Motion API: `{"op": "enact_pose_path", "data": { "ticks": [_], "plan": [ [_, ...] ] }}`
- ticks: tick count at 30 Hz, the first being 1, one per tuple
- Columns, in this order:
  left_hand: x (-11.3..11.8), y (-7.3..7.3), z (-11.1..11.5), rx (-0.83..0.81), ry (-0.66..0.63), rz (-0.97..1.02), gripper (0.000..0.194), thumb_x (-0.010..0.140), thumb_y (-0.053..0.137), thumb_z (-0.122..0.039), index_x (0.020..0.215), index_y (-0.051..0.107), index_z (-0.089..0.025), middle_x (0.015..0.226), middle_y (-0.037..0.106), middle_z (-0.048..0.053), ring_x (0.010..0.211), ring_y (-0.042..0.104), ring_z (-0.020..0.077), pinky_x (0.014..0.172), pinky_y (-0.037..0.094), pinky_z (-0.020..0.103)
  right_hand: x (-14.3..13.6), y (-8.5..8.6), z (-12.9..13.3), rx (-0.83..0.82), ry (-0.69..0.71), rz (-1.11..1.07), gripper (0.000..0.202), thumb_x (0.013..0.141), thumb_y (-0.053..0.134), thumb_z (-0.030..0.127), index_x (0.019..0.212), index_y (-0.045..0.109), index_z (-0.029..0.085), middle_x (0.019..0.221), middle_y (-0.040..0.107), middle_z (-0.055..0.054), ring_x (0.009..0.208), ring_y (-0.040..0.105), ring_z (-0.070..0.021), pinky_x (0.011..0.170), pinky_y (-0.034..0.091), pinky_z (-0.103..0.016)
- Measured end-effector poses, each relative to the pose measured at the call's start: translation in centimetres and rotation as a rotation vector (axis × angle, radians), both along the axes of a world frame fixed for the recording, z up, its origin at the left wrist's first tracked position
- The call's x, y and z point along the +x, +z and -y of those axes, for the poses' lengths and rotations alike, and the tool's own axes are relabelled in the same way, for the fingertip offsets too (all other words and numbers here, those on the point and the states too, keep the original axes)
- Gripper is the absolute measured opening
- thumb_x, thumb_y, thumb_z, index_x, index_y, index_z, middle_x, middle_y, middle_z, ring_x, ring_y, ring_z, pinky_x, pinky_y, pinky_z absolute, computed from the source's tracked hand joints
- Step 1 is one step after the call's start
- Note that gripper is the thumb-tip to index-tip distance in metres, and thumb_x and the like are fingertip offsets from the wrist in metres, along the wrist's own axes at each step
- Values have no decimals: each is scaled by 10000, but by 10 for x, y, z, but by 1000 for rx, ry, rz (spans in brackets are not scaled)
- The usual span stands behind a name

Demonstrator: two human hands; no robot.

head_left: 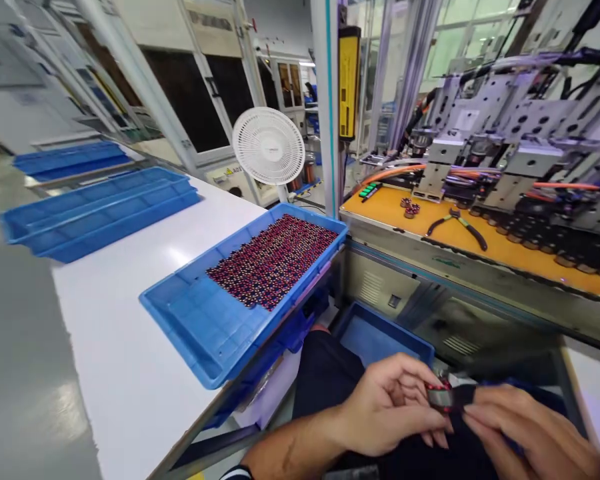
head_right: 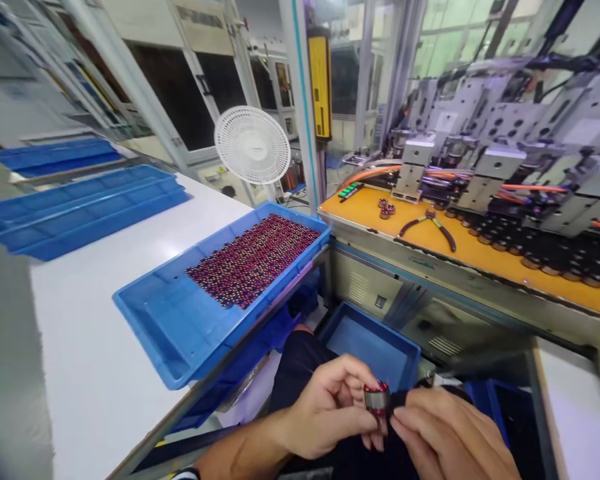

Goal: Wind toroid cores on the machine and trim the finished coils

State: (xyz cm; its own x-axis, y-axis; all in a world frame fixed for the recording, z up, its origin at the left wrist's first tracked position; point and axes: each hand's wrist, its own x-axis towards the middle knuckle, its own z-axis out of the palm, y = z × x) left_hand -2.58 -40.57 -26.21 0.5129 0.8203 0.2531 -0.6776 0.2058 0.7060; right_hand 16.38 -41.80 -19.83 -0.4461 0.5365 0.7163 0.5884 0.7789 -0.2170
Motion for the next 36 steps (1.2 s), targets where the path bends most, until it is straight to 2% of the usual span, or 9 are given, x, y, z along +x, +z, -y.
{"op": "enact_pose_path", "data": {
  "ticks": [4, 8, 11, 14, 20, 24, 27, 32, 36],
  "plan": [
    [-6, 16, -1, 65, 158, 65, 336, 655, 874, -165, 763, 556, -152, 1057, 661, 51, 920, 736, 185, 814, 594, 335, -19, 23, -2, -113, -57, -23, 115, 963, 533, 216, 912, 635, 202, 753, 684, -9, 643, 680, -106, 573, 531, -178],
    [-10, 21, -5, -112, 92, 149, 468, 585, 921, -361, 807, 550, -181, 1011, 709, 53, 1135, 668, 261, 949, 529, 400, -21, 31, -3, -226, 64, -26, 117, 976, 511, 184, 905, 604, 194, 736, 649, -4, 645, 652, -87, 576, 518, -161],
    [-10, 17, -7, -175, -155, 50, 523, 730, 757, -586, 940, 618, -128, 904, 717, 97, 856, 721, 191, 759, 547, 278, -20, 33, -7, -213, 167, -35, 131, 988, 487, 146, 915, 590, 179, 734, 649, -8, 666, 646, -87, 619, 522, -169],
    [-11, 13, -7, -119, -312, -35, 499, 845, 629, -589, 933, 616, -98, 640, 664, 41, 520, 636, 117, 528, 473, 197, -18, 31, -14, -201, 205, -16, 147, 999, 473, 156, 925, 599, 164, 751, 649, -23, 679, 629, -94, 620, 514, -184],
    [-12, 19, -7, -9, 75, -146, 197, 883, 676, -194, 1066, 614, -232, 802, 713, -7, 637, 697, 105, 583, 538, 182, -19, 21, -17, -249, 97, -134, 116, 976, 509, 153, 905, 597, 179, 752, 637, -14, 679, 596, -103, 622, 495, -204],
    [-8, 20, -7, 124, 275, -146, 192, 800, 747, -135, 915, 626, -228, 1062, 678, 11, 737, 728, 133, 657, 595, 251, -23, 15, -15, -282, 20, -261, 117, 950, 543, 133, 854, 595, 174, 727, 627, -14, 669, 578, -112, 623, 483, -222],
    [-6, 17, -8, 176, 394, -174, 221, 751, 791, -132, 805, 585, -193, 1035, 692, 24, 756, 716, 135, 714, 609, 277, -24, 11, -14, -295, 17, -319, 121, 939, 557, 121, 834, 600, 162, 721, 622, -19, 675, 575, -115, 621, 476, -226],
    [-5, 11, -11, 221, 508, -220, 301, 738, 794, -95, 978, 669, -227, 935, 717, 26, 870, 726, 160, 773, 613, 269, -30, 6, -7, -395, -20, -489, 91, 900, 602, 112, 823, 628, 154, 745, 615, -18, 673, 573, -105, 609, 472, -211],
    [-6, 8, -14, 228, 501, -266, 283, 755, 779, -95, 986, 718, -245, 1084, 720, 48, 919, 751, 199, 838, 623, 335, -36, 7, -1, -737, -16, -714, 122, 879, 613, 155, 758, 621, 157, 713, 582, 5, 631, 531, -91, 577, 446, -204]
  ]
}}
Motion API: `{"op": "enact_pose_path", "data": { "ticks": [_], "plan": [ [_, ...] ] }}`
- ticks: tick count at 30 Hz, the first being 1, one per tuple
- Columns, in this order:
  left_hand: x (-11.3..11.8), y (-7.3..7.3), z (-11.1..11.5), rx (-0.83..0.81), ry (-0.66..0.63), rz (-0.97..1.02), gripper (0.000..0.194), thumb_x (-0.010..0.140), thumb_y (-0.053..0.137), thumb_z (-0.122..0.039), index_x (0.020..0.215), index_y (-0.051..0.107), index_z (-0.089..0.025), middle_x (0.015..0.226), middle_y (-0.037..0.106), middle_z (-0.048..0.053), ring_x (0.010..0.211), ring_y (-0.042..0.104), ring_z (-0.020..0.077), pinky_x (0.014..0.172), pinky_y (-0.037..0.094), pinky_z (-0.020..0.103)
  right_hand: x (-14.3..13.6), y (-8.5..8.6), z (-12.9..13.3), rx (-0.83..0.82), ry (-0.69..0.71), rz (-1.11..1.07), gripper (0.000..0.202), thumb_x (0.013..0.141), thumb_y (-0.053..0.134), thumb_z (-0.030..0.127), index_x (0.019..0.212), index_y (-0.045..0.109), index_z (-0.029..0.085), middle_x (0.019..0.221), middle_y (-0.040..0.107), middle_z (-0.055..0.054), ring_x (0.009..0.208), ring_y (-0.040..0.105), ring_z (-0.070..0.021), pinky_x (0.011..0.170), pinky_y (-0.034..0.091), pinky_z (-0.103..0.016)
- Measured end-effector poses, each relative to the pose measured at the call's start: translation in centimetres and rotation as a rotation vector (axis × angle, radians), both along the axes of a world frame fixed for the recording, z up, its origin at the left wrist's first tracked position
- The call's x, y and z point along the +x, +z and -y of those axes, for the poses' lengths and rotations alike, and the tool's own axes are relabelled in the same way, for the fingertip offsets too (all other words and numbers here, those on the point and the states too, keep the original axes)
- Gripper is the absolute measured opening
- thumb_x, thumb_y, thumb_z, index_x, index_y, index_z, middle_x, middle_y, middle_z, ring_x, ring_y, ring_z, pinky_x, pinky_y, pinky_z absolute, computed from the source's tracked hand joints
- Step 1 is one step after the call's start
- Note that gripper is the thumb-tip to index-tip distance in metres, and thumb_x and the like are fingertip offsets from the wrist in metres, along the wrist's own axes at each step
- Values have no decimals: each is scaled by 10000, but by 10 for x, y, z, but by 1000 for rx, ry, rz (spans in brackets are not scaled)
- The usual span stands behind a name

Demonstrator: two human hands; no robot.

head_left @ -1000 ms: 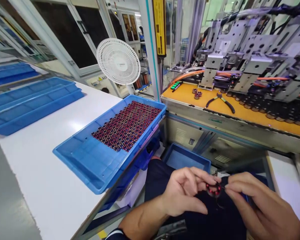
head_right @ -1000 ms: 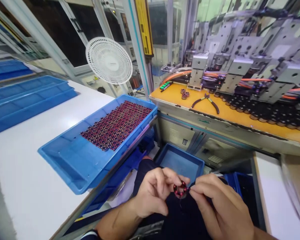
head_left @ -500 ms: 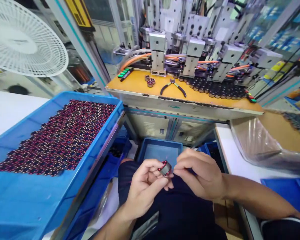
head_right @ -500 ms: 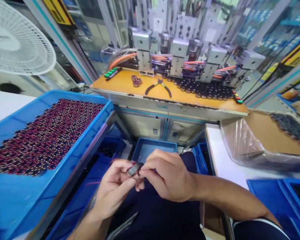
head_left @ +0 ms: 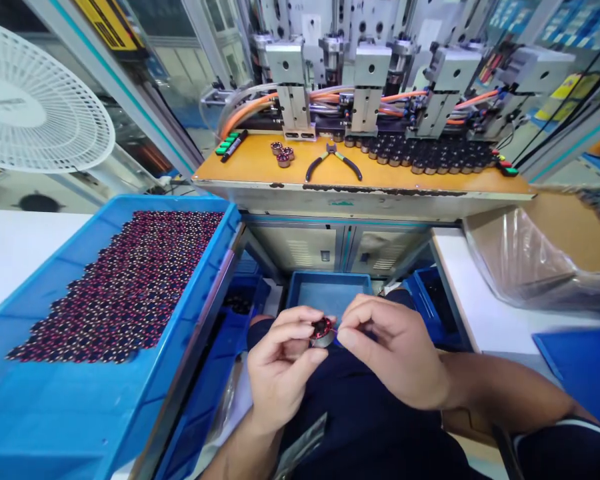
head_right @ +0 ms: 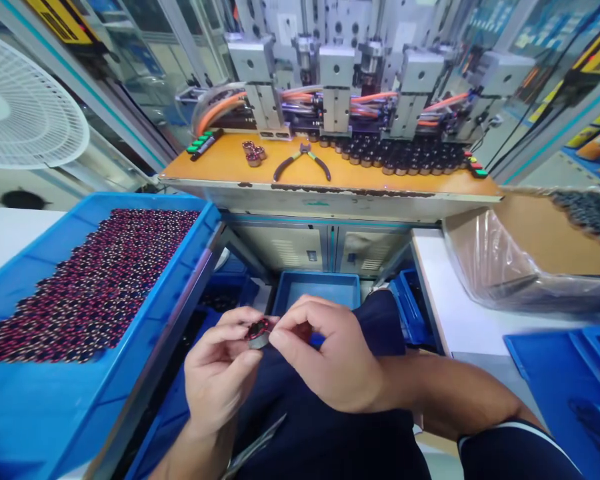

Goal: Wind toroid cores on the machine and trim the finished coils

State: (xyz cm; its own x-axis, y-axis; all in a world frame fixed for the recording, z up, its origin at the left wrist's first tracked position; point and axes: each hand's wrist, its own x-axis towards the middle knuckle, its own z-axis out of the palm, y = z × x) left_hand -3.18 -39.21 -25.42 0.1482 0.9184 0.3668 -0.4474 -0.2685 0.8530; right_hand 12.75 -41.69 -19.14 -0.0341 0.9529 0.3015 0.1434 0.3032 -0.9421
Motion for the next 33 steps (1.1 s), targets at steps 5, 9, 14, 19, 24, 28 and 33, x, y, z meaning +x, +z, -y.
{"op": "enact_pose_path", "data": {
  "ticks": [5, 9, 14, 19, 24, 28, 33],
  "plan": [
    [1, -1, -5, -61, -104, 84, 233, 762, 795, -145, 949, 727, -265, 1112, 755, 34, 950, 759, 210, 838, 634, 343, 2, -2, 0, -453, 247, -299, 216, 849, 676, 287, 728, 568, 144, 627, 538, 36, 547, 487, -63, 535, 425, -184],
    [2, -1, -8, -53, -141, 127, 205, 756, 812, -196, 932, 741, -275, 1060, 783, 15, 1050, 733, 235, 919, 607, 377, 3, -11, -5, -562, 305, -434, 306, 781, 777, 366, 800, 575, 137, 680, 559, 26, 566, 519, -70, 514, 462, -182],
    [6, -2, -9, -38, -174, 119, 198, 772, 802, -223, 948, 762, -305, 1073, 791, 2, 1136, 693, 228, 995, 565, 372, -2, -27, -6, -496, 439, -530, 325, 829, 738, 407, 931, 633, 117, 730, 577, 5, 571, 543, -72, 530, 494, -196],
    [10, -11, -19, -257, 39, 78, 166, 903, 641, -402, 958, 777, -326, 1142, 770, 24, 1068, 724, 223, 918, 600, 384, 4, -40, -11, 295, 15, 55, 202, 876, 682, 271, 1036, 635, 158, 826, 649, -38, 669, 611, -120, 609, 545, -241],
    [1, -10, -8, 64, 413, -379, 293, 832, 735, -236, 1125, 727, -254, 1061, 759, 44, 975, 703, 170, 875, 580, 282, 21, -54, -23, 885, -259, 631, 240, 869, 658, 146, 1102, 601, 137, 829, 693, -59, 740, 662, -161, 688, 578, -288],
    [-2, 9, 5, 311, 243, -608, 467, 769, 792, -224, 1220, 675, -247, 1056, 741, 44, 861, 699, 166, 801, 588, 271, 27, -59, -25, 991, -219, 693, 207, 897, 604, 131, 1092, 608, 60, 829, 690, -110, 750, 658, -194, 664, 580, -329],
    [1, 21, -1, 333, 173, -613, 391, 802, 743, -124, 1169, 680, -244, 1036, 752, 36, 881, 702, 160, 795, 584, 267, 25, -49, -18, 917, -168, 650, 213, 852, 624, 86, 1066, 621, 81, 841, 683, -107, 769, 653, -191, 672, 573, -314]
  ]
}}
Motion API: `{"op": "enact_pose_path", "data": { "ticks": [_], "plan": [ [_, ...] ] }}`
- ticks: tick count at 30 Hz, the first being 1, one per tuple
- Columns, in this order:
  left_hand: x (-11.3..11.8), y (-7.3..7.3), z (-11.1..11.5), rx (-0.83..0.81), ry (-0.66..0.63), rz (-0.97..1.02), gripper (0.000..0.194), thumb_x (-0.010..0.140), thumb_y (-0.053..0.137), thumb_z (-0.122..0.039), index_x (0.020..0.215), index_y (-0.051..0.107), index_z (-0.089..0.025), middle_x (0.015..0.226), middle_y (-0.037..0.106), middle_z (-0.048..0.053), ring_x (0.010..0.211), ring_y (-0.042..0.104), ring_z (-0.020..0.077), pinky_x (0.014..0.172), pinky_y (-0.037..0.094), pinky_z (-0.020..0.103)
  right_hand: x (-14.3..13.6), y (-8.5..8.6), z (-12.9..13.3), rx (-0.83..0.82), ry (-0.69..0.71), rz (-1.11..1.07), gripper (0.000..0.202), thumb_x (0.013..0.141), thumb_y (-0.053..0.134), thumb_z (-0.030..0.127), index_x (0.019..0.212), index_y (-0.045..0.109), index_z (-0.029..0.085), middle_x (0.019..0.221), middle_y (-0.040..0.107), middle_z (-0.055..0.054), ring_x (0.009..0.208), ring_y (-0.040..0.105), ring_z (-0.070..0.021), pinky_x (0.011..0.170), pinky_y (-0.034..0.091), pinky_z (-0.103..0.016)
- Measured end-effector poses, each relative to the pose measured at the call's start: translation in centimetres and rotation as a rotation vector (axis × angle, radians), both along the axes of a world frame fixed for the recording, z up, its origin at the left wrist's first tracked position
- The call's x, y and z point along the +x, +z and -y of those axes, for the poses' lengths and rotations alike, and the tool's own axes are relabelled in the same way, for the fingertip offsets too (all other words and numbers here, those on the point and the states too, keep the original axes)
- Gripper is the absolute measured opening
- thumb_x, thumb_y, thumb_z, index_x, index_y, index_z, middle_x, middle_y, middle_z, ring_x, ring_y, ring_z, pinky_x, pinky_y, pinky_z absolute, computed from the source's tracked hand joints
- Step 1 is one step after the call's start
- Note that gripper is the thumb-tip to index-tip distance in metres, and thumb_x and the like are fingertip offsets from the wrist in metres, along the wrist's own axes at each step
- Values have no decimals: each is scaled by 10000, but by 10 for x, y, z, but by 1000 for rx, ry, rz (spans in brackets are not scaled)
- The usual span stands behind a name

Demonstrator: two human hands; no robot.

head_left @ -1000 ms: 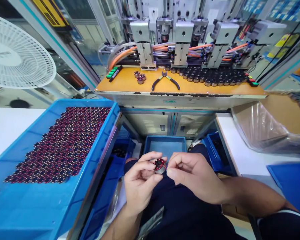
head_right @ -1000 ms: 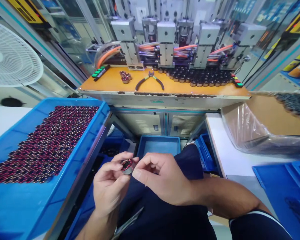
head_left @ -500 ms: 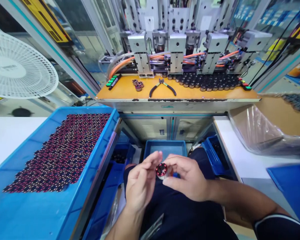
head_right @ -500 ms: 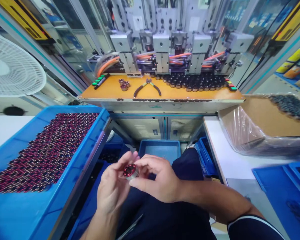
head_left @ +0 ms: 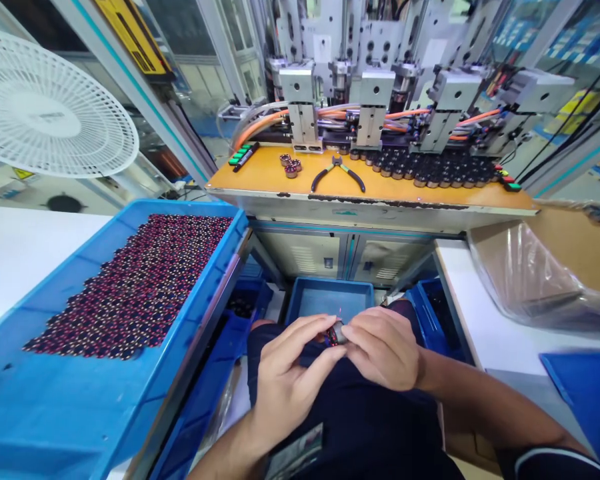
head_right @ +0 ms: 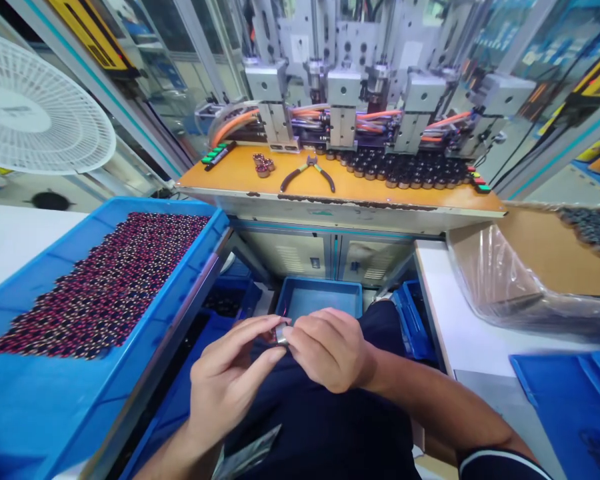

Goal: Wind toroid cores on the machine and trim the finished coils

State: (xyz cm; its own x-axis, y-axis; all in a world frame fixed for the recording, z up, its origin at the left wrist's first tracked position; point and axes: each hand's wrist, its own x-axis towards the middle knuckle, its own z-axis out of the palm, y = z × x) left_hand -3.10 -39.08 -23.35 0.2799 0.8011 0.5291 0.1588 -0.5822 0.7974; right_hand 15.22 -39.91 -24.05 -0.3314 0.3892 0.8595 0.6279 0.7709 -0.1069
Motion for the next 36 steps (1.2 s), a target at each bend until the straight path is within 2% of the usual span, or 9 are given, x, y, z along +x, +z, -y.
{"op": "enact_pose_path", "data": {
  "ticks": [5, 10, 14, 20, 24, 27, 29, 32, 36],
  "plan": [
    [-4, -3, -3, 46, -45, -22, 443, 779, 734, -41, 1177, 675, -227, 1101, 739, 68, 1006, 678, 198, 905, 551, 342, -3, 21, 9, -353, 176, -275, 170, 911, 640, 261, 1015, 652, 127, 830, 657, -85, 728, 637, -147, 621, 544, -246],
    [-4, -1, 0, -163, -130, 104, 418, 807, 699, -38, 1155, 695, -270, 1158, 717, 59, 1052, 685, 178, 819, 595, 253, -6, 25, 12, -479, 232, -462, 83, 900, 622, 100, 908, 674, 164, 752, 640, -39, 660, 600, -117, 596, 500, -234],
    [0, 0, 1, -333, -216, 248, 349, 797, 718, -57, 1071, 721, -273, 1112, 732, 48, 1000, 715, 169, 771, 618, 227, -9, 21, 14, -541, 236, -540, 81, 867, 636, 76, 863, 673, 148, 720, 625, -39, 647, 574, -122, 587, 477, -245],
    [-10, 1, -3, -189, -115, 168, 354, 789, 697, -13, 1060, 709, -242, 1094, 727, 66, 1041, 688, 179, 818, 607, 256, 13, 23, 15, -741, 72, -572, 157, 893, 619, 103, 754, 632, 175, 681, 598, -3, 608, 567, -105, 557, 459, -225],
    [-17, 6, -6, -40, -133, 20, 372, 772, 683, 14, 1063, 690, -217, 1092, 714, 77, 991, 692, 182, 852, 588, 294, 35, 45, 9, -373, -39, -167, 73, 919, 625, 189, 980, 654, 215, 815, 642, -36, 727, 612, -151, 639, 518, -279],
    [-16, 12, -6, 19, -179, -74, 362, 768, 679, 7, 1063, 682, -202, 1084, 710, 87, 968, 695, 190, 843, 583, 304, 34, 64, 1, -39, 92, 312, 179, 976, 502, 210, 1036, 670, 232, 923, 679, -48, 807, 609, -177, 666, 519, -316],
    [-15, 14, -5, 36, -187, -101, 359, 768, 680, -1, 1067, 680, -200, 1067, 713, 86, 954, 698, 191, 824, 584, 299, 27, 71, -5, 0, 169, 501, 228, 973, 454, 163, 937, 675, 204, 915, 671, -60, 765, 578, -183, 627, 488, -331],
    [-19, 13, -3, 18, -174, -97, 373, 770, 685, -1, 1077, 684, -213, 1067, 720, 83, 970, 701, 197, 826, 586, 300, 17, 71, -9, -198, 156, 525, 266, 977, 446, 153, 782, 626, 171, 793, 611, -67, 681, 513, -176, 605, 441, -332],
    [-28, 9, -2, -4, -183, -43, 375, 775, 694, -1, 1072, 698, -229, 1084, 725, 78, 981, 703, 195, 828, 589, 301, 11, 69, -5, -899, 262, 154, 285, 988, 479, 198, 752, 631, 148, 743, 601, -26, 687, 557, -130, 650, 463, -263]
  ]
}}
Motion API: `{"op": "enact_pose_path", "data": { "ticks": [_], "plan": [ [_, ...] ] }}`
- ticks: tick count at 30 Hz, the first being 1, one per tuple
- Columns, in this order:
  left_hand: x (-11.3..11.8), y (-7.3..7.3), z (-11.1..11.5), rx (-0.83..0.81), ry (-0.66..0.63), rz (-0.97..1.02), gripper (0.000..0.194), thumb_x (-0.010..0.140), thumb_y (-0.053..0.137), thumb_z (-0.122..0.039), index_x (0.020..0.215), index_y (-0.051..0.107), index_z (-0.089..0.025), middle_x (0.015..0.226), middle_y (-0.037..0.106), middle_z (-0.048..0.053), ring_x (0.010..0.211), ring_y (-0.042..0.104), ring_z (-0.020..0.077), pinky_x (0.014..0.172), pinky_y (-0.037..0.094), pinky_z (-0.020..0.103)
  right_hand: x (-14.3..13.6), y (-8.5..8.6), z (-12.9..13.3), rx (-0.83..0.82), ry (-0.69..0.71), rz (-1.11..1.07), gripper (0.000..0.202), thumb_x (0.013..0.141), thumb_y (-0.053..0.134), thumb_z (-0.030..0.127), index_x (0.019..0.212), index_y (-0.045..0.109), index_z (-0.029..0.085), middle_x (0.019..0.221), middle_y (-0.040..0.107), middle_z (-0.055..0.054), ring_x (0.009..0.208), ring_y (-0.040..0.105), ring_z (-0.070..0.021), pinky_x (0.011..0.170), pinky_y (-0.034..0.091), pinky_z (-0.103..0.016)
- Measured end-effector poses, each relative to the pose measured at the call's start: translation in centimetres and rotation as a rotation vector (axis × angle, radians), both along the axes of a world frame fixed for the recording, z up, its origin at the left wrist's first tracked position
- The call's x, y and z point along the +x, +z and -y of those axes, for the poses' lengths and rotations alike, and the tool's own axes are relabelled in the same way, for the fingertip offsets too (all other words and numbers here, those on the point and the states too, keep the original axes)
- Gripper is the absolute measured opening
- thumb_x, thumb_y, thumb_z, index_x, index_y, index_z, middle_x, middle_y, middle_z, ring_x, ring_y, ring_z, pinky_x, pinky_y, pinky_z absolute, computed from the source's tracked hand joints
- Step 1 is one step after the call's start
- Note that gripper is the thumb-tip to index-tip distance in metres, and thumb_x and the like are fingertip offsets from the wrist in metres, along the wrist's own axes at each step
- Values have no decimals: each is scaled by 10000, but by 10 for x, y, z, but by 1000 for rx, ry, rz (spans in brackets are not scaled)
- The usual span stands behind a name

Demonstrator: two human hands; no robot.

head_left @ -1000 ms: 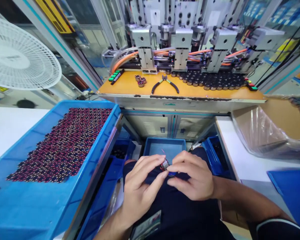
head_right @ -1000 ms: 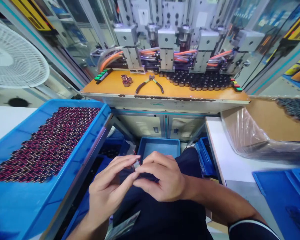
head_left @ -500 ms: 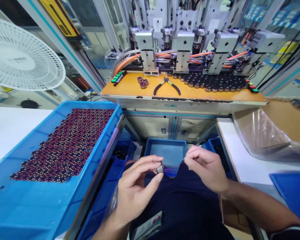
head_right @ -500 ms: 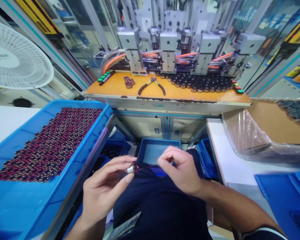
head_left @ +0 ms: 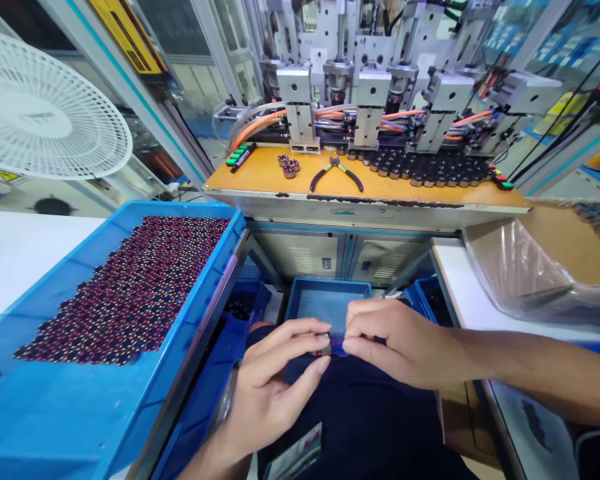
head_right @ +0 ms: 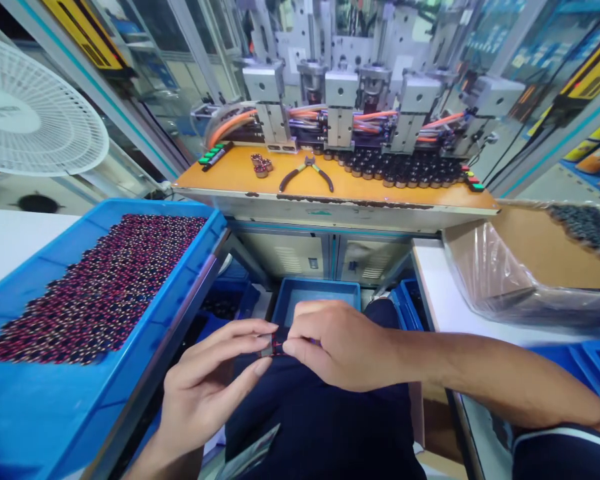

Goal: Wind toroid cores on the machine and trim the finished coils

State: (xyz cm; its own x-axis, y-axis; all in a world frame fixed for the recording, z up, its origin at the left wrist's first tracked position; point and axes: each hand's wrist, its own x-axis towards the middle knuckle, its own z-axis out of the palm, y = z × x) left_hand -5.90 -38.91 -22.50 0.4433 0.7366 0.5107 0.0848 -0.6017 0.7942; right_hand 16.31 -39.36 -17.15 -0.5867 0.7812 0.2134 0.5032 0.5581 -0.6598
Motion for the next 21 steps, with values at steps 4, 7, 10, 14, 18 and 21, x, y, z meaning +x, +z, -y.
{"op": "enact_pose_path", "data": {
  "ticks": [4, 7, 10, 14, 18, 21],
  "plan": [
    [-6, -2, -2, 20, 10, 38, 337, 781, 687, 4, 1025, 719, -227, 1089, 729, 83, 922, 717, 182, 770, 600, 283, 3, 9, -20, -540, 8, -98, 229, 928, 576, 245, 753, 684, 144, 693, 637, 5, 627, 593, -109, 573, 445, -208],
    [-7, -1, -4, 40, 89, 78, 310, 789, 681, -2, 1000, 724, -225, 1069, 741, 85, 938, 725, 190, 786, 611, 290, 5, 23, -72, -176, -308, -14, 204, 921, 615, 301, 810, 681, 143, 778, 680, -16, 715, 612, -131, 673, 473, -232],
    [-8, -1, -5, 39, 166, 129, 277, 787, 693, -29, 977, 734, -226, 1054, 752, 85, 947, 735, 205, 784, 624, 298, -2, 35, -143, 196, -720, 192, 272, 927, 632, 380, 1049, 662, 139, 1094, 679, -102, 1025, 607, -207, 926, 454, -315],
    [-13, -3, -4, 11, 244, 145, 243, 791, 701, -58, 963, 745, -223, 1039, 758, 89, 949, 740, 218, 772, 632, 305, -26, 33, -215, 114, -925, 319, 776, 845, 661, 596, 1368, 468, 57, 1344, 513, -278, 1260, 467, -393, 1017, 384, -537],
    [-24, -5, -1, -12, 338, 164, 223, 790, 714, -69, 958, 750, -211, 1052, 752, 95, 955, 734, 218, 763, 633, 302, -37, 26, -237, -46, -1011, 473, 948, 823, 667, 593, 1444, 331, -39, 1378, 406, -404, 1265, 427, -507, 945, 349, -693],
    [-32, -7, 1, -54, 379, 198, 212, 791, 719, -72, 949, 752, -208, 1047, 749, 88, 931, 733, 200, 731, 633, 277, -18, 28, -234, -40, -852, 561, 808, 843, 677, 480, 1414, 398, -20, 1311, 519, -330, 1195, 525, -426, 964, 415, -572]
  ]
}}
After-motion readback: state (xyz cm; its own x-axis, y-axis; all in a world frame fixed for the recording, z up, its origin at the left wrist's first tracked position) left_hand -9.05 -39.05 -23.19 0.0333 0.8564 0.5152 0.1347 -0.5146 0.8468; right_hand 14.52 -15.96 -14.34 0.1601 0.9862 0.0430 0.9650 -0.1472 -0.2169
